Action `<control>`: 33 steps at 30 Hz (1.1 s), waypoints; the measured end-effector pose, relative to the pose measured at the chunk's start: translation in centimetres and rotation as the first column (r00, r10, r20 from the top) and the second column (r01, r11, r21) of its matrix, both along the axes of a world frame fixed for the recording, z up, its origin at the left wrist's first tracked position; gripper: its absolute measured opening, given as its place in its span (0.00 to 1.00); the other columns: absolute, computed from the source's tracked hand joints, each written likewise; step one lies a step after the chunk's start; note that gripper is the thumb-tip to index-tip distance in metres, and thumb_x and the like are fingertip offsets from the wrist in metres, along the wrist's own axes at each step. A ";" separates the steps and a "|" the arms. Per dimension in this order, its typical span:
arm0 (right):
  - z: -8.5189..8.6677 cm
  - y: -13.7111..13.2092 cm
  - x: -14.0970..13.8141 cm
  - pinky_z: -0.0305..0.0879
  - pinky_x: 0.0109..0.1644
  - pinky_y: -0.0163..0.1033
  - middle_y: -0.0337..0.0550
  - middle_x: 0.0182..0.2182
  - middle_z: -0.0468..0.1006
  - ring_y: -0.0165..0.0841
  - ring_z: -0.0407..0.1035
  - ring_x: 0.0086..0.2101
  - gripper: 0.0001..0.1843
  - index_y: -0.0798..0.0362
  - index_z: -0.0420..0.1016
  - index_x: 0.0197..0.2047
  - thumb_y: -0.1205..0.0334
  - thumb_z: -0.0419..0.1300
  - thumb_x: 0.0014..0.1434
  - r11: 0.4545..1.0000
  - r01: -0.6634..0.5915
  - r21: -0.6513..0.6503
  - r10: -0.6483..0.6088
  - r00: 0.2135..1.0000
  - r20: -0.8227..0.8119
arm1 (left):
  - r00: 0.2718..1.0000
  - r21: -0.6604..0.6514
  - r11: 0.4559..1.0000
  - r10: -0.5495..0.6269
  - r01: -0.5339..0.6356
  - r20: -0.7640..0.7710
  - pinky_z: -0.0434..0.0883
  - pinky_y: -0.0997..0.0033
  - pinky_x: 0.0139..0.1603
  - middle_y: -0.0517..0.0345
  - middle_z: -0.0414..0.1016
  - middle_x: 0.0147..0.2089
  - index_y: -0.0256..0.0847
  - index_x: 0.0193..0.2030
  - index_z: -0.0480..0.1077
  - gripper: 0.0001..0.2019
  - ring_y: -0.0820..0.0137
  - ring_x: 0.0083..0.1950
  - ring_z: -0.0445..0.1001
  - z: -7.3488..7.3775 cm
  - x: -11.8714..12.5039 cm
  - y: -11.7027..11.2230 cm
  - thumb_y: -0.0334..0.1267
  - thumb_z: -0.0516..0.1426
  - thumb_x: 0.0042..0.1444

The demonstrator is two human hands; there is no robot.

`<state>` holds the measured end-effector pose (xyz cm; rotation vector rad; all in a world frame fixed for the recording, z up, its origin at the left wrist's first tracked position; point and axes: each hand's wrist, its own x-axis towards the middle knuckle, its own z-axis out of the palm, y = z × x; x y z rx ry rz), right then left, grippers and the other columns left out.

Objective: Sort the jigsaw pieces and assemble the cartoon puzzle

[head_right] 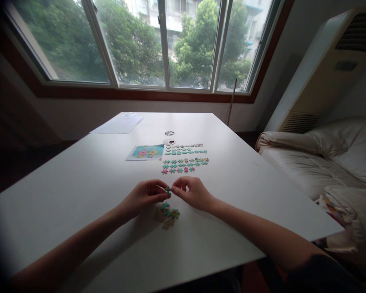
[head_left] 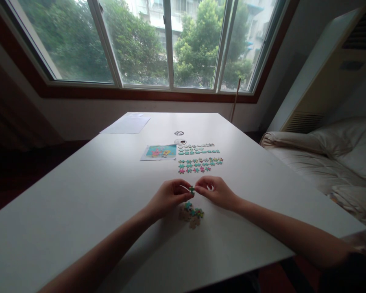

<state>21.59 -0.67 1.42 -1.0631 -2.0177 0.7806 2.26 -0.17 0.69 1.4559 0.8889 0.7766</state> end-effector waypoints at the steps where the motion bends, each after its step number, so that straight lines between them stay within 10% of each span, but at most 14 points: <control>1: 0.0 0.0 0.0 0.56 0.28 0.31 0.37 0.22 0.71 0.25 0.60 0.24 0.10 0.56 0.73 0.30 0.58 0.57 0.55 1.000 -0.001 0.001 0.001 1.000 -0.004 | 1.000 0.000 1.000 0.000 0.000 0.000 0.69 0.71 0.34 0.53 0.78 0.30 0.34 0.36 0.69 0.13 0.68 0.32 0.76 0.0 0.0 0.0 0.37 0.63 0.44; 23: 0.7 2.3 2.2 0.55 0.27 0.32 0.37 0.22 0.69 0.26 0.58 0.24 0.12 0.56 0.71 0.29 0.56 0.56 0.54 0.990 0.136 0.028 -0.134 0.990 -0.054 | 0.900 0.465 0.881 0.134 0.083 -0.415 0.63 0.78 0.28 0.61 0.73 0.26 0.38 0.32 0.73 0.05 0.75 0.27 0.67 1.6 -1.0 0.0 0.34 0.56 0.50; 33: 1.8 14.9 6.7 0.56 0.31 0.32 0.42 0.26 0.75 0.28 0.65 0.27 0.13 0.58 0.77 0.32 0.57 0.57 0.51 0.929 0.370 0.025 -0.355 0.867 0.348 | 0.896 0.481 0.873 0.148 0.080 -0.418 0.63 0.78 0.28 0.61 0.73 0.26 0.38 0.32 0.73 0.06 0.75 0.26 0.67 1.8 -1.4 -0.2 0.34 0.55 0.51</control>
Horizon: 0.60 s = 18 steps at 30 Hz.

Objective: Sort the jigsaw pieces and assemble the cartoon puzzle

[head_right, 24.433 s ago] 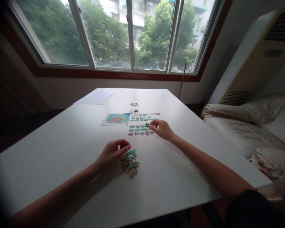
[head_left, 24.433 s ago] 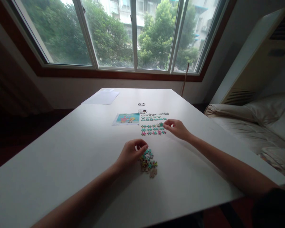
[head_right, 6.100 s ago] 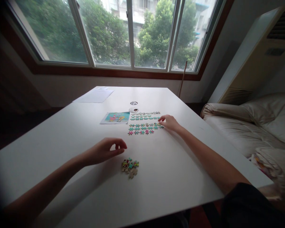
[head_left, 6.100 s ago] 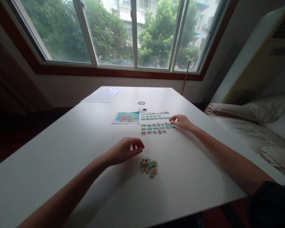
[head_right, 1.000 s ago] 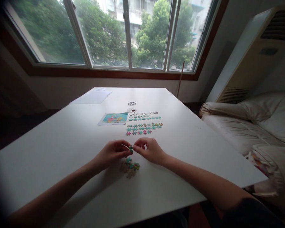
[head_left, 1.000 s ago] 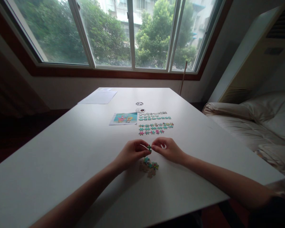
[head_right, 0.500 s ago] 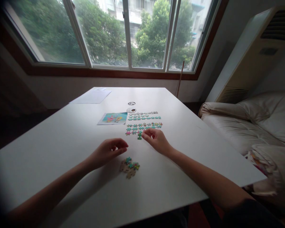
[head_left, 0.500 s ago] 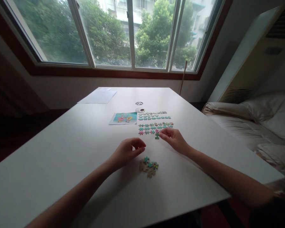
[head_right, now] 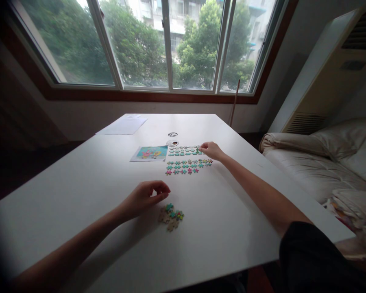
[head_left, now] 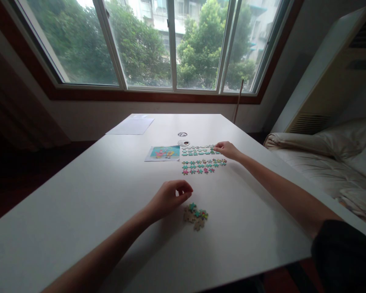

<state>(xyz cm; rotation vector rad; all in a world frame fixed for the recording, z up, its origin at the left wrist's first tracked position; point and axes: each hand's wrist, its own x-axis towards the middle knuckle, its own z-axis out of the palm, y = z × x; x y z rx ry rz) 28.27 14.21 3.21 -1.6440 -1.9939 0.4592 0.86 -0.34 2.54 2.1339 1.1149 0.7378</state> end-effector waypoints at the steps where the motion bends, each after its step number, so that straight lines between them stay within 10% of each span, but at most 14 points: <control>1: -0.1 1.3 0.4 0.56 0.30 0.33 0.43 0.25 0.75 0.29 0.65 0.27 0.14 0.59 0.77 0.32 0.57 0.57 0.51 0.999 0.022 -0.023 -0.022 1.000 0.006 | 1.000 -0.002 1.000 0.000 0.000 -0.002 0.63 0.78 0.28 0.61 0.73 0.26 0.38 0.32 0.73 0.05 0.75 0.26 0.67 0.0 0.0 0.0 0.34 0.55 0.51; 18: -2.4 7.5 0.7 0.54 0.24 0.31 0.40 0.21 0.73 0.23 0.59 0.20 0.14 0.60 0.79 0.33 0.59 0.58 0.49 0.967 0.045 -0.253 -0.023 0.996 0.090 | 1.000 -0.010 1.000 0.021 -0.021 -0.001 0.62 0.77 0.29 0.60 0.73 0.26 0.37 0.32 0.73 0.06 0.74 0.27 0.68 0.0 -0.4 0.2 0.34 0.55 0.51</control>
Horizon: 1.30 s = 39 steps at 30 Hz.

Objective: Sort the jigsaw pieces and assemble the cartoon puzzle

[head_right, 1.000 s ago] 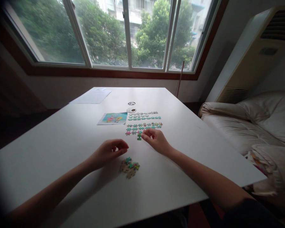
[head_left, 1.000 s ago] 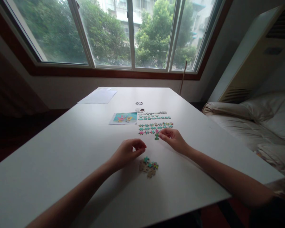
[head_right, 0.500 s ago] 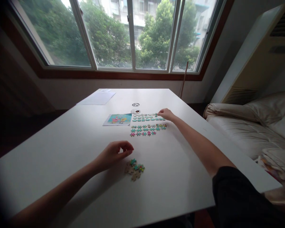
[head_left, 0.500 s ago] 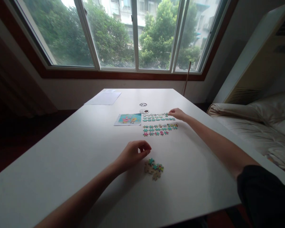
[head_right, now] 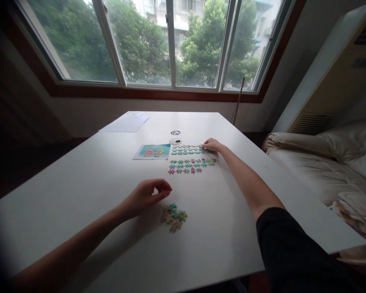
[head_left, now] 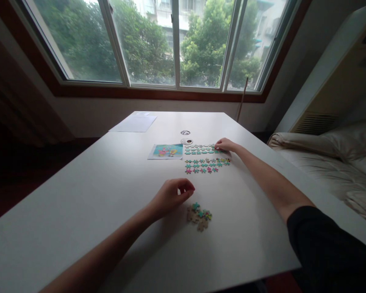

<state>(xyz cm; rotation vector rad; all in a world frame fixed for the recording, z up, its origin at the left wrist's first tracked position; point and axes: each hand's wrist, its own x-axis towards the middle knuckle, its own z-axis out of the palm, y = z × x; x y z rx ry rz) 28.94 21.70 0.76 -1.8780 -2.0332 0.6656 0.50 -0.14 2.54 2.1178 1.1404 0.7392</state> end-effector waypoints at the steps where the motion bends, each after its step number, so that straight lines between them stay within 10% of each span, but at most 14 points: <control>1: 0.0 0.0 0.0 0.54 0.24 0.31 0.40 0.21 0.73 0.23 0.59 0.20 0.14 0.60 0.79 0.33 0.58 0.59 0.48 1.000 -0.002 0.003 0.002 1.000 0.008 | 1.000 0.000 1.000 0.000 0.000 0.000 0.62 0.77 0.29 0.60 0.73 0.26 0.37 0.32 0.73 0.06 0.74 0.27 0.68 0.0 0.0 0.0 0.34 0.55 0.51; 21: 0.5 -1.9 -0.8 0.56 0.29 0.32 0.45 0.27 0.76 0.29 0.65 0.28 0.16 0.59 0.77 0.33 0.54 0.58 0.50 0.972 0.008 0.235 -0.022 0.998 0.057 | 0.996 -0.003 0.998 -0.070 0.069 -0.049 0.62 0.77 0.29 0.60 0.73 0.26 0.37 0.32 0.73 0.07 0.74 0.27 0.68 0.1 -0.1 0.1 0.34 0.54 0.52; 39: 1.0 -18.9 -6.2 0.53 0.27 0.29 0.34 0.19 0.64 0.23 0.57 0.22 0.07 0.55 0.69 0.27 0.60 0.58 0.53 0.783 -0.452 0.427 0.535 0.840 -0.092 | 0.953 -0.046 0.963 -0.270 0.266 -0.139 0.63 0.77 0.31 0.60 0.68 0.31 0.41 0.36 0.73 0.07 0.73 0.30 0.66 -0.3 0.2 -0.5 0.33 0.58 0.48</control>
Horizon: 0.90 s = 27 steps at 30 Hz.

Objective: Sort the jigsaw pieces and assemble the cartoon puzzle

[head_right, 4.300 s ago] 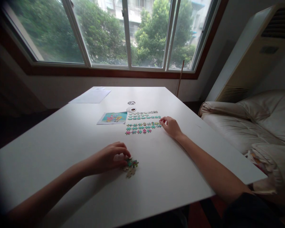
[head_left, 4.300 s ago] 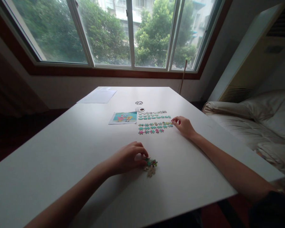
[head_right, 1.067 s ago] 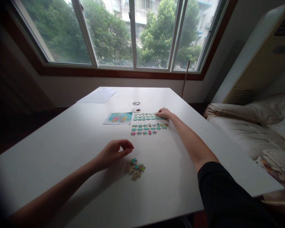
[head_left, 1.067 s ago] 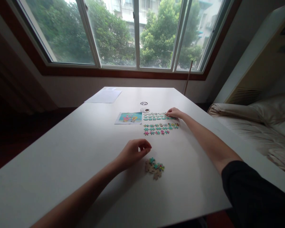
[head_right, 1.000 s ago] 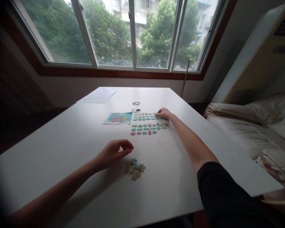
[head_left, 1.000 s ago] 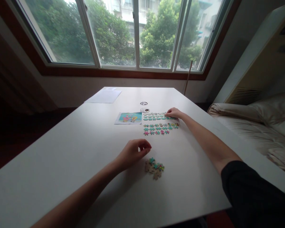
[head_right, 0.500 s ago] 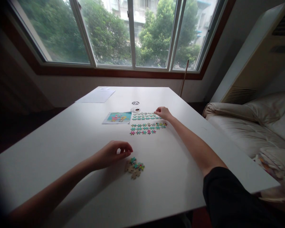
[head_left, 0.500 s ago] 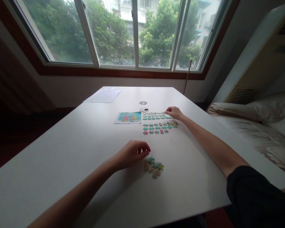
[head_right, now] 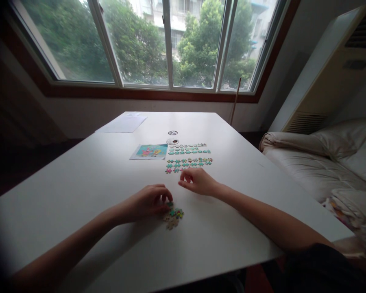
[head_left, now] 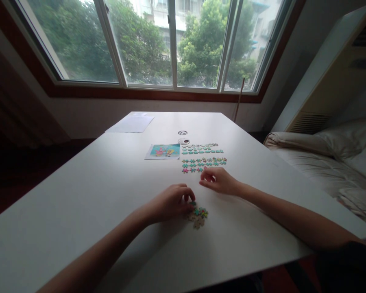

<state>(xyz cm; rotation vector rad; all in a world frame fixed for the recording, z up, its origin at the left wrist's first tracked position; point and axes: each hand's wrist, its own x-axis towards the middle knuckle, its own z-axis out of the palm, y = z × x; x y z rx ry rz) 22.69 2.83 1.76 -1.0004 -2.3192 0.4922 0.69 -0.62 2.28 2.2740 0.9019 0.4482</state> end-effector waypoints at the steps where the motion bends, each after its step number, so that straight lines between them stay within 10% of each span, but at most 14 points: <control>1: -0.2 -0.3 -0.1 0.53 0.27 0.29 0.33 0.19 0.64 0.23 0.56 0.22 0.07 0.55 0.69 0.28 0.60 0.58 0.53 1.000 -0.006 -0.004 0.006 1.000 -0.010 | 1.000 -0.018 1.000 0.011 -0.010 0.013 0.62 0.77 0.31 0.60 0.68 0.31 0.40 0.35 0.73 0.07 0.73 0.30 0.65 0.0 0.0 0.0 0.33 0.59 0.47; 9: -0.4 -1.5 -0.5 0.55 0.27 0.30 0.35 0.20 0.66 0.24 0.57 0.22 0.07 0.55 0.70 0.29 0.60 0.58 0.53 0.999 -0.012 -0.045 0.010 0.999 -0.051 | 0.987 -0.175 0.982 0.090 -0.066 0.132 0.61 0.77 0.28 0.61 0.70 0.25 0.37 0.30 0.72 0.06 0.75 0.27 0.64 0.3 0.2 0.5 0.37 0.57 0.50; 18: -0.4 -2.4 -1.3 0.54 0.27 0.30 0.35 0.20 0.65 0.24 0.57 0.22 0.09 0.56 0.73 0.33 0.58 0.57 0.55 0.979 -0.046 -0.198 0.011 0.985 -0.174 | 0.799 -0.586 0.773 0.502 -0.242 0.332 0.55 0.77 0.24 0.63 0.70 0.24 0.36 0.29 0.71 0.10 0.79 0.22 0.58 0.7 0.4 0.7 0.42 0.61 0.46; 27: -0.4 -2.3 -1.4 0.53 0.26 0.31 0.34 0.19 0.64 0.24 0.55 0.22 0.11 0.56 0.73 0.33 0.56 0.57 0.55 0.975 -0.004 -0.223 -0.051 0.970 -0.239 | 0.825 -0.514 0.822 0.455 -0.244 0.335 0.64 0.74 0.31 0.57 0.75 0.29 0.36 0.29 0.71 0.11 0.72 0.29 0.70 0.4 0.6 0.6 0.43 0.61 0.45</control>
